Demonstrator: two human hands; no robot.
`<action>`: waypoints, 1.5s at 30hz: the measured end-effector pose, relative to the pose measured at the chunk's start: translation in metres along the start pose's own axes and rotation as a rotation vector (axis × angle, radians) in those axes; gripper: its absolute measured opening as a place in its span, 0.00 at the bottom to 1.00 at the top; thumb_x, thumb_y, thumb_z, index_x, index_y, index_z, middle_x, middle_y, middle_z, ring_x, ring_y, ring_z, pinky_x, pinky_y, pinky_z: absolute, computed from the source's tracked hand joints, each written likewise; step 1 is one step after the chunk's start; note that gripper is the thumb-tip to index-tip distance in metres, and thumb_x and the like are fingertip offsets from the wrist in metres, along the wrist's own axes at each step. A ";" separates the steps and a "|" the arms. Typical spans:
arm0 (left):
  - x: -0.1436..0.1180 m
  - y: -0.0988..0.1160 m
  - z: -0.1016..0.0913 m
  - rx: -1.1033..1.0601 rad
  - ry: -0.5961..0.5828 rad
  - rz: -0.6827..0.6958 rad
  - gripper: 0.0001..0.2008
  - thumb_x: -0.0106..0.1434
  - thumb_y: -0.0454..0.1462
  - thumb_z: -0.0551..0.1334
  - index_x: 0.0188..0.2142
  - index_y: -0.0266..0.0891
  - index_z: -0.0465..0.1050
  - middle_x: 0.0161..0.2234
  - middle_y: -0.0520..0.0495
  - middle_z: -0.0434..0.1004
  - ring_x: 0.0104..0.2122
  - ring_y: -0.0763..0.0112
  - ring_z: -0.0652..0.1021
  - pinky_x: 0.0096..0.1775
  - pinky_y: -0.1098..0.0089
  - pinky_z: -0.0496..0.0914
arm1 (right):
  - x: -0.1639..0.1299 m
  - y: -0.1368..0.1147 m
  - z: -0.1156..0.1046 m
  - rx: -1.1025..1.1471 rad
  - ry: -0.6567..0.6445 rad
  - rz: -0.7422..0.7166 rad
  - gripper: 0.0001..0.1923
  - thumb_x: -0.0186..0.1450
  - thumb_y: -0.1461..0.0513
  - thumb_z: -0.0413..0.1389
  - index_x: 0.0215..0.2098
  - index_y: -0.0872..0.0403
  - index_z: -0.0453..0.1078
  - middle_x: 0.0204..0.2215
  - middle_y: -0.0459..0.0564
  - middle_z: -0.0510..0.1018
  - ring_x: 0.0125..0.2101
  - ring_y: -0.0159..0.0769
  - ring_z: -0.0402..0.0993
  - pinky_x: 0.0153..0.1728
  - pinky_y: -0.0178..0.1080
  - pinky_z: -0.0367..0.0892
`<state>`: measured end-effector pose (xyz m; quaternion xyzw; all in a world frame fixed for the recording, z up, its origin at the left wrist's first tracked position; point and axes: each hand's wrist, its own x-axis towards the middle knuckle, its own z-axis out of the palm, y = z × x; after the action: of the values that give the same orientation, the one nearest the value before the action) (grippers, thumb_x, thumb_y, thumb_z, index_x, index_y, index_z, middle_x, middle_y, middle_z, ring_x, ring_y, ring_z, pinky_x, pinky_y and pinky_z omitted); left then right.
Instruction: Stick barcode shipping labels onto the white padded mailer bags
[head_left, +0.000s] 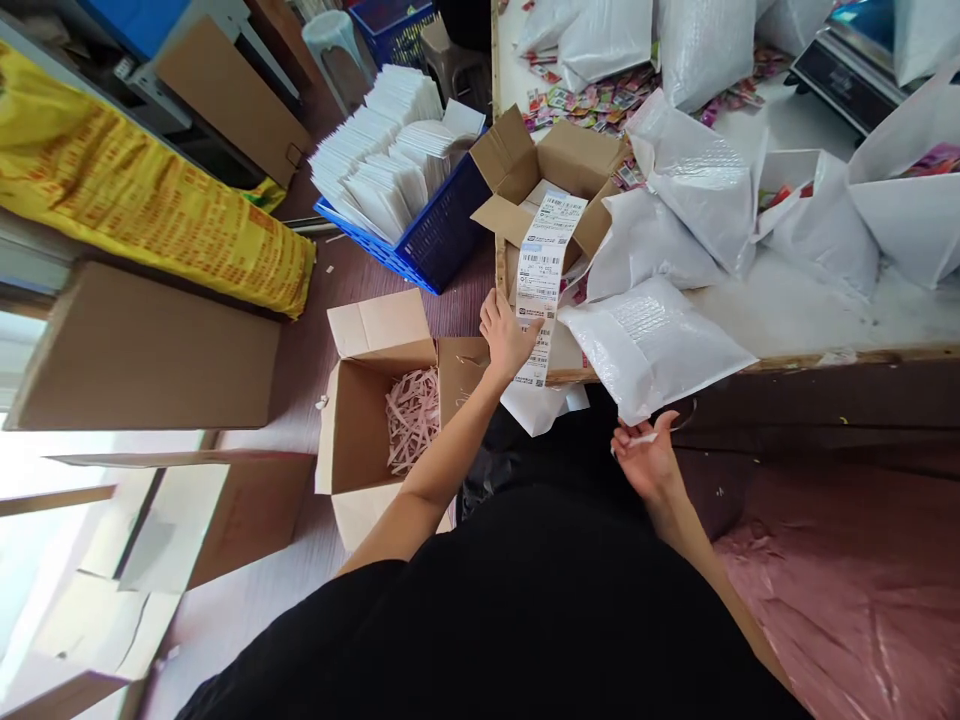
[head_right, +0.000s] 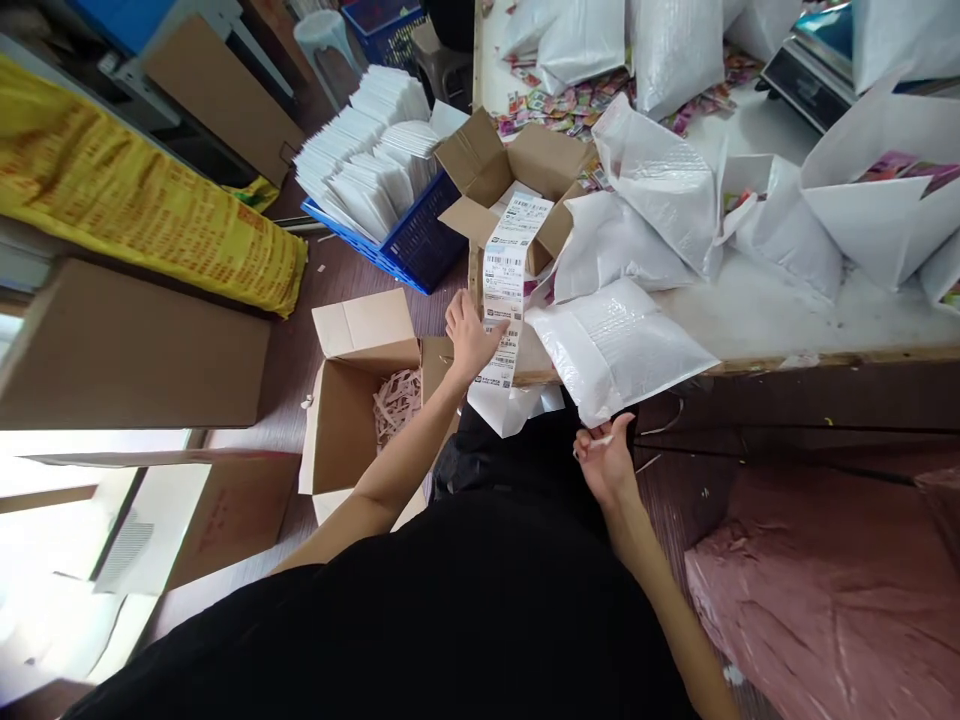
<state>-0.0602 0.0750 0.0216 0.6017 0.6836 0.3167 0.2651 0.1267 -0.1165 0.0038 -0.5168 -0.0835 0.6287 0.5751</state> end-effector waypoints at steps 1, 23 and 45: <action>0.005 -0.009 -0.003 0.056 -0.013 -0.011 0.22 0.54 0.40 0.73 0.47 0.38 0.73 0.63 0.33 0.62 0.66 0.42 0.57 0.60 0.44 0.60 | -0.007 0.007 0.002 -0.078 -0.040 0.068 0.36 0.55 0.27 0.49 0.30 0.51 0.67 0.24 0.42 0.69 0.17 0.26 0.54 0.15 0.32 0.52; -0.067 0.009 -0.034 -1.203 -0.540 -0.716 0.16 0.65 0.37 0.62 0.50 0.30 0.75 0.42 0.35 0.83 0.45 0.55 0.83 0.49 0.59 0.76 | -0.053 -0.068 0.077 -1.192 -0.243 -1.056 0.09 0.70 0.61 0.55 0.33 0.50 0.75 0.35 0.49 0.80 0.38 0.39 0.77 0.38 0.41 0.72; -0.047 0.072 0.039 0.070 -0.477 0.730 0.30 0.69 0.44 0.56 0.66 0.32 0.60 0.66 0.34 0.63 0.68 0.58 0.62 0.68 0.57 0.52 | 0.086 -0.144 -0.049 -1.775 0.326 -0.586 0.40 0.63 0.43 0.55 0.60 0.65 0.66 0.52 0.71 0.72 0.56 0.59 0.66 0.57 0.56 0.61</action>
<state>0.0221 0.0382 0.0493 0.8688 0.3562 0.2184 0.2657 0.2718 -0.0245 0.0345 -0.8051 -0.5762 0.0864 0.1116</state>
